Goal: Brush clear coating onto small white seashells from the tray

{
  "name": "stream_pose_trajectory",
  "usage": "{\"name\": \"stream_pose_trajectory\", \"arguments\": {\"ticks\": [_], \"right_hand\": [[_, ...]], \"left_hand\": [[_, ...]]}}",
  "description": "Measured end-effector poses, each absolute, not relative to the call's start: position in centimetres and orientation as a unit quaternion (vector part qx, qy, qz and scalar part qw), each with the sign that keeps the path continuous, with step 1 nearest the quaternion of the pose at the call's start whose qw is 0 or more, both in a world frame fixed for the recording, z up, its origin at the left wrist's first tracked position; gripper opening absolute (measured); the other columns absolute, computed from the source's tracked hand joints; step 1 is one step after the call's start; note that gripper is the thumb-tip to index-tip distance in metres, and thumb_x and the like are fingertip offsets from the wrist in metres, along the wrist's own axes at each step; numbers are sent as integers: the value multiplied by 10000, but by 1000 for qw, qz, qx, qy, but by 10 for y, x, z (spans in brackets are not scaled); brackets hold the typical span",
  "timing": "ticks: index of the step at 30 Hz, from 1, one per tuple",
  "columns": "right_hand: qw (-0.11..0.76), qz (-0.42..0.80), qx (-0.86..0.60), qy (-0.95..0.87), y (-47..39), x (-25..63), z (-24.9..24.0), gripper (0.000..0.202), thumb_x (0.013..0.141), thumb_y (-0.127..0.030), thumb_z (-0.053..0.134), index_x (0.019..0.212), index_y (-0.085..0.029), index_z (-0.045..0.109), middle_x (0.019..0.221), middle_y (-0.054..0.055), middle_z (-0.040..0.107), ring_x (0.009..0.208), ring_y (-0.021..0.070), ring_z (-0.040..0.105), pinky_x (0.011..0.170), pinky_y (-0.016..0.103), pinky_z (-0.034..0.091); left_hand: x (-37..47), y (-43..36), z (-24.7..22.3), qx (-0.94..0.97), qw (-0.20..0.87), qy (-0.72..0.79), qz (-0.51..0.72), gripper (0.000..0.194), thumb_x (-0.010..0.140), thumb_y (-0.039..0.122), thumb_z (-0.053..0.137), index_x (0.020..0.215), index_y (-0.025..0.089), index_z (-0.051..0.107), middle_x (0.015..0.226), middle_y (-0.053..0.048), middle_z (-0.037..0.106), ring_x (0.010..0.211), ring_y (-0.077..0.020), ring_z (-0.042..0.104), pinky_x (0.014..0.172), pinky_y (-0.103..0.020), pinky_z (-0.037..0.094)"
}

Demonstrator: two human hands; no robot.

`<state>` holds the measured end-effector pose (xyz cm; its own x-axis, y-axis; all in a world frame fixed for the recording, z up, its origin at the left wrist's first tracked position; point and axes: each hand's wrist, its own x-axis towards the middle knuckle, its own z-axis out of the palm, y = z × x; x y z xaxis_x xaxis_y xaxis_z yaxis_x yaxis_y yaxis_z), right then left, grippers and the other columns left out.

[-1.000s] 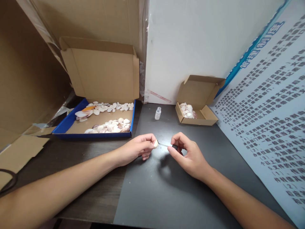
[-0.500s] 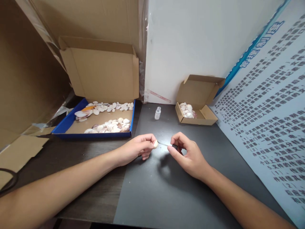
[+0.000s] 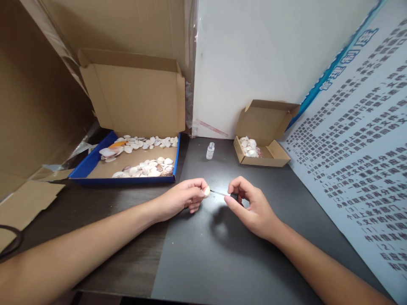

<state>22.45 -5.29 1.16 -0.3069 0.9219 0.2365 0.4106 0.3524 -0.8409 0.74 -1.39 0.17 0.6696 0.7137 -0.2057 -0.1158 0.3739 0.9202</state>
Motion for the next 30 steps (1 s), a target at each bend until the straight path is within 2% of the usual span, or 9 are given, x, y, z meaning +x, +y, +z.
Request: {"name": "stream_pose_trajectory", "arguments": {"ticks": [9, 16, 30], "right_hand": [[394, 387, -411, -725, -54, 227, 9, 126, 909, -268, 599, 924, -236, 478, 739, -47, 472, 595, 114, 463, 548, 245, 381], [386, 326, -461, -730, -51, 225, 9, 122, 902, -259, 582, 862, -232, 470, 698, -50, 460, 567, 113, 426, 528, 245, 360], [392, 321, -432, -746, -53, 226, 11, 91, 927, -243, 531, 848, -225, 492, 716, -40, 489, 592, 115, 455, 557, 248, 388]], "left_hand": [[8, -13, -1, 485, 775, 302, 269, 102, 805, 232, 607, 789, 191, 515, 518, 92, 310, 473, -75, 273, 485, -204, 315], [7, -14, 1, 490, 772, 304, 269, 170, 803, 276, 639, 767, 190, 496, 543, 93, 309, 481, -68, 270, 487, -203, 310], [7, -13, 1, 490, 775, 294, 270, 176, 812, 270, 642, 760, 191, 493, 536, 94, 311, 485, -69, 263, 483, -199, 315]]}}
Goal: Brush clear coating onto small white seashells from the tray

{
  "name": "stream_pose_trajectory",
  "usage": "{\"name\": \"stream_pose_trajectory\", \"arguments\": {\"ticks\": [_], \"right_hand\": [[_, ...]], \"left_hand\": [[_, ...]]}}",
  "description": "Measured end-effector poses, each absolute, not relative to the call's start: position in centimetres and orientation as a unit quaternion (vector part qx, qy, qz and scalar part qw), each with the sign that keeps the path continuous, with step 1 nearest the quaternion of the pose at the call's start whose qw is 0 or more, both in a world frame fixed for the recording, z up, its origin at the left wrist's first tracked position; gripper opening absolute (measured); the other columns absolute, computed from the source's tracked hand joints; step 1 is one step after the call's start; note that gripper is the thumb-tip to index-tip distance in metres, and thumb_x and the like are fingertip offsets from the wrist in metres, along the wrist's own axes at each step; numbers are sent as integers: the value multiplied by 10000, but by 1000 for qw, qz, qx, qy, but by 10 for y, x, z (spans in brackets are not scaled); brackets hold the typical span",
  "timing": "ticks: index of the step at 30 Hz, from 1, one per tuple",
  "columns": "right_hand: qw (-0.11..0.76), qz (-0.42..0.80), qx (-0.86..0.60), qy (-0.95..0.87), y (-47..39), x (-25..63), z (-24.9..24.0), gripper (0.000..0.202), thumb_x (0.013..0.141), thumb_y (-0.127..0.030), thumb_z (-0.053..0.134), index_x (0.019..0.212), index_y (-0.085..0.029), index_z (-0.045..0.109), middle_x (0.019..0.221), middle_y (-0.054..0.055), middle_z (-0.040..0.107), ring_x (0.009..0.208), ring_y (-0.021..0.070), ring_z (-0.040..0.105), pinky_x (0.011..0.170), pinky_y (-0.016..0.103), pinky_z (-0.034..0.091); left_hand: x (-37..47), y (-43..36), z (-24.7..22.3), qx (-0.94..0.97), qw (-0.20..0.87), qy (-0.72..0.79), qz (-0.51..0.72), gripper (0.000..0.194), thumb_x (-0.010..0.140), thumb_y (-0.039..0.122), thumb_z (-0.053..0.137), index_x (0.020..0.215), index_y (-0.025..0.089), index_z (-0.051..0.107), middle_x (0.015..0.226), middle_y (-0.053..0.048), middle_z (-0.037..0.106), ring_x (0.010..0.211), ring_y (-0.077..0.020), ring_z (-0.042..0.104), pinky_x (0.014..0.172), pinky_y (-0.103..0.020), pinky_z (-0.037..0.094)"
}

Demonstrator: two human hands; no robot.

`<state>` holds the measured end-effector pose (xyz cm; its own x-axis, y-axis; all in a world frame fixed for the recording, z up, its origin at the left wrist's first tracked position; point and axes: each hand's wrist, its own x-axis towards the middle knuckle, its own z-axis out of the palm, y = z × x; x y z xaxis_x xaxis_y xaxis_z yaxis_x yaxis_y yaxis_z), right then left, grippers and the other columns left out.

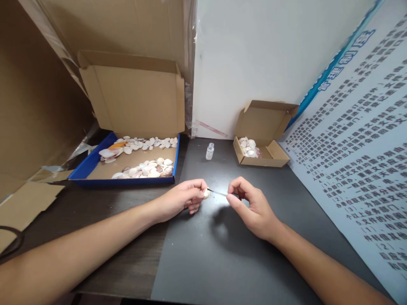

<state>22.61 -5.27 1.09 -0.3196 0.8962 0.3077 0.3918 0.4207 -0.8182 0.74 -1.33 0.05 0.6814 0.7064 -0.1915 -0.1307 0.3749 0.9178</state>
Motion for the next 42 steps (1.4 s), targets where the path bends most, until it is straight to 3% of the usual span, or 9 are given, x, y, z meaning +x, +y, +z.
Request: {"name": "stream_pose_trajectory", "arguments": {"ticks": [7, 12, 17, 22, 30, 36, 42], "right_hand": [[404, 356, -433, -723, -53, 227, 10, 81, 922, -246, 558, 893, -229, 484, 703, -56, 453, 588, 113, 435, 556, 250, 366], [402, 410, -426, -699, -53, 227, 10, 133, 988, -305, 461, 881, -229, 477, 685, -58, 438, 573, 113, 402, 550, 257, 345], [380, 363, -458, -717, -51, 227, 8, 119, 927, -288, 571, 905, -229, 470, 699, -59, 424, 597, 119, 404, 557, 257, 335], [391, 388, -425, -718, -51, 227, 8, 85, 964, -288, 500, 909, -229, 473, 715, -51, 444, 608, 121, 421, 577, 261, 359], [393, 361, -454, -714, -51, 226, 6, 220, 905, -287, 617, 870, -246, 404, 666, -73, 432, 567, 116, 410, 553, 257, 358], [403, 349, -441, -722, -52, 227, 6, 121, 945, -282, 552, 897, -240, 449, 704, -54, 456, 607, 124, 440, 581, 261, 376], [407, 317, -469, -716, -50, 226, 5, 170, 918, -296, 605, 897, -237, 447, 692, -60, 443, 591, 121, 433, 564, 263, 361]], "left_hand": [[8, -14, 2, 487, 774, 300, 272, 172, 795, 268, 646, 756, 192, 497, 531, 95, 308, 484, -70, 254, 474, -196, 309], [8, -14, 1, 488, 771, 304, 274, 149, 786, 246, 634, 750, 190, 501, 534, 93, 309, 486, -71, 256, 475, -199, 310], [8, -14, 1, 487, 774, 302, 269, 158, 797, 258, 637, 765, 192, 497, 539, 94, 301, 488, -71, 250, 483, -200, 308], [7, -14, 1, 485, 774, 304, 270, 162, 797, 252, 638, 764, 191, 492, 554, 94, 299, 502, -75, 232, 492, -203, 310], [7, -14, 3, 486, 774, 303, 268, 185, 799, 266, 650, 765, 192, 483, 587, 88, 314, 512, -74, 239, 499, -205, 316], [7, -15, 3, 485, 772, 308, 270, 131, 801, 235, 614, 776, 191, 493, 565, 91, 303, 507, -78, 228, 499, -204, 312], [7, -15, 4, 488, 770, 307, 273, 156, 799, 250, 628, 766, 188, 488, 591, 84, 314, 513, -74, 242, 501, -203, 317]]}}
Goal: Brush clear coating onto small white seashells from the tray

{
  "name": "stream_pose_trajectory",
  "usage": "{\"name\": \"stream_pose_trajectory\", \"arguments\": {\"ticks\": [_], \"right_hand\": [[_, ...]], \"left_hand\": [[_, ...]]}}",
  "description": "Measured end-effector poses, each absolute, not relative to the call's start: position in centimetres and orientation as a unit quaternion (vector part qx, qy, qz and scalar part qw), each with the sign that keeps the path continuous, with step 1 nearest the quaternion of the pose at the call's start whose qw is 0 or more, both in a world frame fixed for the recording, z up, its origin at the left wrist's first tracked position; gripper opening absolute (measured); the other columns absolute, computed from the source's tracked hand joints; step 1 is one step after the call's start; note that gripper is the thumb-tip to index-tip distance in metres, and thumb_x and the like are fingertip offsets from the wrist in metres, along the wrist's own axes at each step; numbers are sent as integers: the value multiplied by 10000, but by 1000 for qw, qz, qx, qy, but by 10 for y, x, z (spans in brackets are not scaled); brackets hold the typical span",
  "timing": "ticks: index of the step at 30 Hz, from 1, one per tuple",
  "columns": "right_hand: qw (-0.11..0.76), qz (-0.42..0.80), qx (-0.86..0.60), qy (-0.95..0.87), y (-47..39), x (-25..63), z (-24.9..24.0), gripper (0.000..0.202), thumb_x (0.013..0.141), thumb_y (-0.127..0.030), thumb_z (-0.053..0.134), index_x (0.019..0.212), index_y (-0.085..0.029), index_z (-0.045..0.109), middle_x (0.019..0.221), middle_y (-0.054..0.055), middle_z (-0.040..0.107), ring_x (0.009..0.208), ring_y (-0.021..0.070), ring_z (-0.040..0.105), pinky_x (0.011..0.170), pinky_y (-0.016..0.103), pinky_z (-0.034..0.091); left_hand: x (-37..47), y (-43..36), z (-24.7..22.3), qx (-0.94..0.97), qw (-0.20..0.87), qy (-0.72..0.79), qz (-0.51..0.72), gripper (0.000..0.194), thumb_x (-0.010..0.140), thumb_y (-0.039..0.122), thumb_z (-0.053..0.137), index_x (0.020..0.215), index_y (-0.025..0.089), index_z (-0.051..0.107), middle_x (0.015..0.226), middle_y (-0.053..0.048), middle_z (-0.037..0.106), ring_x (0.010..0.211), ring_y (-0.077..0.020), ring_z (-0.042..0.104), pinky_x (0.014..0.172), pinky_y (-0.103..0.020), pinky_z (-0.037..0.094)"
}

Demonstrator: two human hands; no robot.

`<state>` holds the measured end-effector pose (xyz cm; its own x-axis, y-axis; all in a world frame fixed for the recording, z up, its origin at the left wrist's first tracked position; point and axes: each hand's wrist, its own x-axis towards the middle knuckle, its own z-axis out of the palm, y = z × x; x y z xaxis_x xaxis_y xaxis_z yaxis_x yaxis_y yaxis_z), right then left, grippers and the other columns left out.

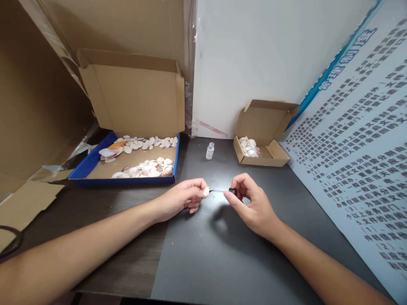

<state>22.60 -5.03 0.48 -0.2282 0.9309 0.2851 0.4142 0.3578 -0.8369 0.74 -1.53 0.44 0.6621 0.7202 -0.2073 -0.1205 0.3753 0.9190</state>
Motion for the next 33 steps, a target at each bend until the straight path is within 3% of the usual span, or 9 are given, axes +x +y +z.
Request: {"name": "stream_pose_trajectory", "arguments": {"ticks": [6, 11, 17, 33], "right_hand": [[431, 337, -449, -707, -53, 225, 8, 104, 961, -284, 514, 893, -235, 452, 678, -59, 442, 564, 115, 432, 549, 260, 374], [411, 315, -469, -715, -53, 225, 8, 195, 899, -269, 610, 867, -244, 420, 687, -65, 422, 569, 111, 404, 544, 251, 366], [423, 324, -449, -717, -53, 226, 9, 107, 936, -257, 531, 884, -242, 439, 678, -60, 434, 580, 121, 432, 557, 256, 375], [384, 340, -455, -728, -52, 225, 9, 166, 917, -280, 571, 855, -247, 420, 640, -64, 436, 563, 127, 430, 547, 261, 379]], "left_hand": [[7, -15, 3, 485, 771, 310, 272, 133, 796, 236, 613, 775, 191, 489, 580, 84, 321, 505, -75, 245, 501, -206, 313], [7, -15, 4, 490, 770, 311, 267, 137, 796, 247, 618, 769, 191, 496, 576, 86, 302, 504, -77, 238, 504, -208, 312], [7, -14, 3, 489, 770, 310, 268, 121, 794, 234, 613, 763, 190, 505, 561, 85, 309, 497, -81, 249, 497, -210, 310], [6, -14, 1, 497, 769, 303, 266, 110, 811, 231, 607, 780, 189, 511, 560, 87, 309, 504, -84, 245, 501, -211, 313]]}}
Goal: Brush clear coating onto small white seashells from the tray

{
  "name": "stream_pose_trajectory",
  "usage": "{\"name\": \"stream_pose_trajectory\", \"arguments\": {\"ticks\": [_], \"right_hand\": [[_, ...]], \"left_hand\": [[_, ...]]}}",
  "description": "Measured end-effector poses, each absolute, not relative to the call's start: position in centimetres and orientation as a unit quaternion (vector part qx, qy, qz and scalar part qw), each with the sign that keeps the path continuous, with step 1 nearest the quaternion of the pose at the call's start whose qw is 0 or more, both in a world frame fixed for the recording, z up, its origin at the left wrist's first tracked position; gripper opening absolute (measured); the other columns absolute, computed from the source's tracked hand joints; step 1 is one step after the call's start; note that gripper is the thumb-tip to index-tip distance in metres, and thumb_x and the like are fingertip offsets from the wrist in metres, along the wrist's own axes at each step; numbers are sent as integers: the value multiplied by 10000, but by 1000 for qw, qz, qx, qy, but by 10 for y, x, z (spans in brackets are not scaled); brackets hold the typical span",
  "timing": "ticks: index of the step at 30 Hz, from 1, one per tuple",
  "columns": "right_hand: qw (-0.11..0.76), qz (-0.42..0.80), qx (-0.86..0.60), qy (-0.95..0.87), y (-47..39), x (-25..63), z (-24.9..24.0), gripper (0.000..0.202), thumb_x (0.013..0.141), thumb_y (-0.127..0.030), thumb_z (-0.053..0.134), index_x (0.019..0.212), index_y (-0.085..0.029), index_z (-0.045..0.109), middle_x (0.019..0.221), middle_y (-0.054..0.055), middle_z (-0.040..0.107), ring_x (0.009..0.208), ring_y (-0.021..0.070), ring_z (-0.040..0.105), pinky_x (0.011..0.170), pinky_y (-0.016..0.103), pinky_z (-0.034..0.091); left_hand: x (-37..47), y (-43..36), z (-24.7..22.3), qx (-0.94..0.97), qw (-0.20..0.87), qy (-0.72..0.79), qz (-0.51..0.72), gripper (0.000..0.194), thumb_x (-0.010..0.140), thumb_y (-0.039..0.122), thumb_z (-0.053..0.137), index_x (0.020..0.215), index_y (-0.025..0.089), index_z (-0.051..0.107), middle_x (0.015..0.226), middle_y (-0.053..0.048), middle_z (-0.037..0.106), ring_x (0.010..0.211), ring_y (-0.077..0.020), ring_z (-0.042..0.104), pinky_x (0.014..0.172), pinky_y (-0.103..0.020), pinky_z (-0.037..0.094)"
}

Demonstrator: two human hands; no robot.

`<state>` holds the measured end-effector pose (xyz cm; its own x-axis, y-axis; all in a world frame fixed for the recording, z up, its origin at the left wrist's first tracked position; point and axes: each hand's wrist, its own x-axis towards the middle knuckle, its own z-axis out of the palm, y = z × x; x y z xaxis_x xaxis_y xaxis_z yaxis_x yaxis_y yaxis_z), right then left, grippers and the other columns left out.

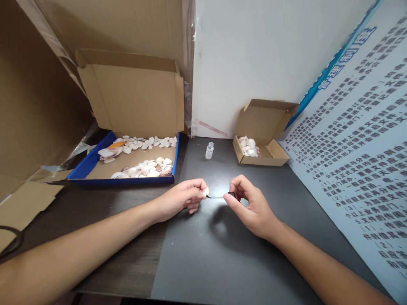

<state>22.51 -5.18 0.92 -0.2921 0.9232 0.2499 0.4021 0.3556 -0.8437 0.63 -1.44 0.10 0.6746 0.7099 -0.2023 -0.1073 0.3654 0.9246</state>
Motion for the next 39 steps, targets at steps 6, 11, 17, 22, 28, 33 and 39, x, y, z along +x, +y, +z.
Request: {"name": "stream_pose_trajectory", "arguments": {"ticks": [6, 11, 17, 22, 28, 33, 39], "right_hand": [[400, 331, -454, -724, -53, 226, 9, 159, 922, -275, 566, 862, -246, 421, 661, -63, 436, 570, 123, 432, 553, 259, 376], [398, 337, -449, -726, -53, 226, 9, 151, 924, -265, 560, 864, -246, 423, 664, -64, 435, 576, 123, 429, 556, 258, 372], [393, 333, -448, -731, -53, 226, 9, 158, 913, -252, 573, 853, -246, 427, 629, -75, 423, 555, 121, 410, 541, 250, 361], [390, 328, -449, -734, -55, 226, 9, 164, 910, -253, 582, 849, -245, 430, 627, -77, 426, 553, 117, 413, 538, 242, 357], [388, 327, -449, -735, -55, 226, 9, 168, 908, -251, 589, 846, -242, 432, 638, -76, 425, 555, 113, 413, 536, 238, 357], [426, 338, -438, -715, -53, 225, 8, 134, 937, -263, 547, 866, -242, 435, 687, -64, 437, 578, 112, 429, 551, 239, 370], [423, 319, -465, -709, -52, 224, 6, 198, 906, -277, 622, 874, -245, 429, 708, -70, 425, 588, 110, 410, 559, 245, 362]], "left_hand": [[6, -13, -1, 492, 773, 301, 264, 106, 815, 224, 600, 776, 191, 507, 564, 84, 312, 502, -81, 256, 504, -211, 315], [6, -14, 0, 492, 775, 298, 262, 87, 825, 208, 581, 781, 190, 509, 548, 87, 296, 504, -82, 243, 508, -207, 317], [6, -14, 1, 495, 771, 301, 263, 94, 819, 212, 585, 777, 188, 505, 552, 87, 288, 504, -81, 241, 505, -207, 314], [7, -14, 0, 501, 767, 302, 263, 99, 805, 221, 596, 777, 187, 507, 559, 86, 299, 504, -79, 254, 500, -204, 318], [7, -14, 0, 498, 769, 303, 263, 91, 805, 215, 587, 776, 186, 506, 555, 88, 288, 498, -76, 241, 500, -202, 316], [7, -13, 1, 491, 772, 305, 264, 104, 807, 219, 587, 766, 189, 495, 547, 87, 292, 491, -76, 253, 498, -204, 316], [7, -14, 2, 491, 771, 307, 264, 132, 804, 244, 613, 765, 186, 501, 571, 84, 302, 500, -73, 254, 499, -202, 318]]}}
